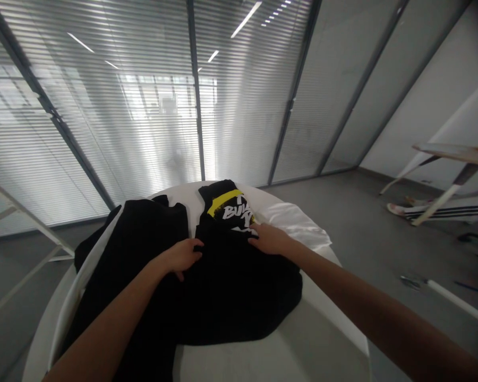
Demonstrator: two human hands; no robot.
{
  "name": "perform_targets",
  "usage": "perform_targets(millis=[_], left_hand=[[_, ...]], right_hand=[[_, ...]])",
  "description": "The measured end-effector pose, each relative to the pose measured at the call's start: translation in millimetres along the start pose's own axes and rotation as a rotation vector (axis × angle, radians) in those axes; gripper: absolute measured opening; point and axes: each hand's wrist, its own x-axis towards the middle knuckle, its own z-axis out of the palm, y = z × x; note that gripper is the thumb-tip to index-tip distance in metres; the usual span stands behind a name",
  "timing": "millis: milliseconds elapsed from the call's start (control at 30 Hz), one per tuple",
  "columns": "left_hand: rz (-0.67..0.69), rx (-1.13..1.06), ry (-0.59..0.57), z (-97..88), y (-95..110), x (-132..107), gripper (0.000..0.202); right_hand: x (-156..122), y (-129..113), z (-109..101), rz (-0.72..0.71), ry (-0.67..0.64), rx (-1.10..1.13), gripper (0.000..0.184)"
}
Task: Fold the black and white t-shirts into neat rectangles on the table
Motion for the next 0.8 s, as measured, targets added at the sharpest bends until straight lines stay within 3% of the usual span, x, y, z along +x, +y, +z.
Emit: perform_targets(millis=[100, 267, 367, 433, 467, 500, 633, 700, 800], left_hand=[[-0.004, 0.029, -0.036, -1.5, -0.1, -5.3, 0.058], [-0.003, 0.196, -0.061, 6.0, 3.6, -15.1, 0.066], [0.046, 0.477, 0.184, 17.3, 15.7, -24.6, 0.059], [0.092, 0.635, 0.398, 26.2, 23.3, -30.5, 0.054], [0.136, 0.674, 0.449, 30.4, 25.3, -33.0, 0.052], [0.201, 0.689, 0.440, 34.3, 25.6, -35.0, 0.051], [0.430, 0.649, 0.173, 50.3, 10.7, -41.2, 0.063], [0.428, 0.628, 0.159, 61.0, 0.2, -44.5, 0.071], [0.401, 0.630, 0.238, 79.7, -8.1, -49.4, 0.073]], right_hand=[[-26.2, -5.2, 1.0, -0.035, -0.021, -0.104, 0.052], [-62.1, -22.5, 14.4, 0.063, 0.082, -0.214, 0.057], [-79.7, -32.4, 23.2, 0.079, 0.185, -0.278, 0.058], [-91.5, -37.6, 29.9, 0.032, 0.227, -0.289, 0.058], [-97.4, -39.6, 33.8, -0.007, 0.234, -0.279, 0.058], [-102.8, -41.0, 37.9, -0.052, 0.230, -0.260, 0.056], [-117.1, -40.5, 52.3, -0.167, 0.189, -0.192, 0.051], [-118.6, -36.7, 55.3, -0.188, 0.196, -0.191, 0.051], [-117.0, -28.7, 53.8, -0.230, 0.224, -0.225, 0.051]])
